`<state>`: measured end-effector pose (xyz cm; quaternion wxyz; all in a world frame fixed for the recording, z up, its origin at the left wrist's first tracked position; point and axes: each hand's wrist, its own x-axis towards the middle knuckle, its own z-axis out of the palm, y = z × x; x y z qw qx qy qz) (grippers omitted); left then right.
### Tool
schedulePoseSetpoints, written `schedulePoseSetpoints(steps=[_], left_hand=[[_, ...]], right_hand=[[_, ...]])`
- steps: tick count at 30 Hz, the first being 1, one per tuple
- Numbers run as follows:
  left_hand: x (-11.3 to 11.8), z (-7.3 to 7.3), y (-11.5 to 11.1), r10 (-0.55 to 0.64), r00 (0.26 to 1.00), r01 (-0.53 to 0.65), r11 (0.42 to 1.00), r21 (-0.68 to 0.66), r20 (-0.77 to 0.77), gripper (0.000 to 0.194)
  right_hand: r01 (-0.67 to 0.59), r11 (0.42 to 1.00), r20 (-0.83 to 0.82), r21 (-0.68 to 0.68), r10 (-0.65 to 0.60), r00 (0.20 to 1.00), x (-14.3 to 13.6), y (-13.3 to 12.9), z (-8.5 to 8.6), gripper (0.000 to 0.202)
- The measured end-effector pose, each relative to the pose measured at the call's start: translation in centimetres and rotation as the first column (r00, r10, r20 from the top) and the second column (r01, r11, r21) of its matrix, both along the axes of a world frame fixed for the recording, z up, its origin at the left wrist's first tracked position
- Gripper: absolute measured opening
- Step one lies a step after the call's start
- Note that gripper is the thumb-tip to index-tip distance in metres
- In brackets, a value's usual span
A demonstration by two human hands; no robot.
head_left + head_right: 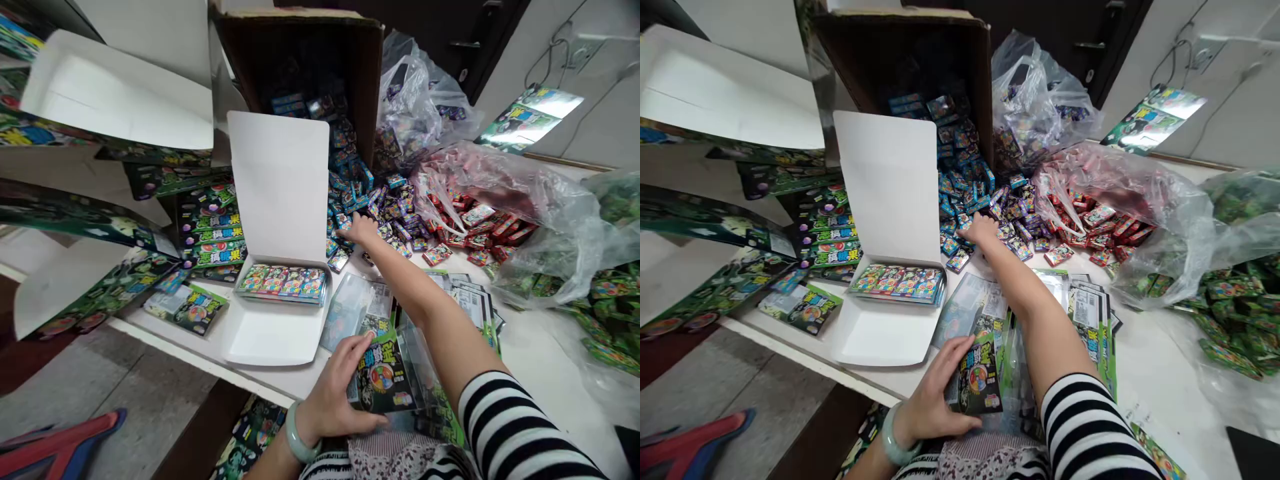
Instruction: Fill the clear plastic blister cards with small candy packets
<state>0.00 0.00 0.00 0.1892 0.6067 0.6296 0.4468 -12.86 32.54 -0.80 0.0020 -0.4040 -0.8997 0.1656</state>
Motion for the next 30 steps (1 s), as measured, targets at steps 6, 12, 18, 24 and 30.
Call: schedulePoseSetpoints(steps=[6, 12, 18, 24, 30], left_hand=[[-0.4, -0.2, -0.5, 0.045, 0.999, -0.045, 0.999, 0.003, -0.020, 0.111], [-0.4, -0.2, -0.1, 0.048, 0.997, -0.048, 0.999, 0.019, -0.052, 0.106], [0.6, 0.6, 0.1, 0.034, 0.996, -0.033, 0.999, 0.022, -0.082, 0.105], [0.7, 0.5, 0.0, 0.034, 0.995, -0.038, 0.999, -0.034, -0.096, 0.104], [0.7, 0.1, 0.3, 0.031, 0.996, -0.036, 0.998, -0.055, -0.086, 0.103]], right_hand=[[-0.195, 0.981, -0.026, -0.005, 0.195, 0.981, 4.6, -0.8, 1.2, 0.081], [-0.561, 0.825, -0.058, 0.069, 0.565, 0.823, 13.3, -1.4, 1.4, 0.086], [-0.544, 0.817, 0.016, 0.193, 0.552, 0.834, 16.0, -2.4, 0.4, 0.071], [-0.546, 0.789, 0.097, 0.281, 0.542, 0.835, 16.6, -4.9, -0.9, 0.037], [-0.491, 0.839, 0.112, 0.235, 0.478, 0.871, 16.5, -4.5, -1.7, 0.044]])
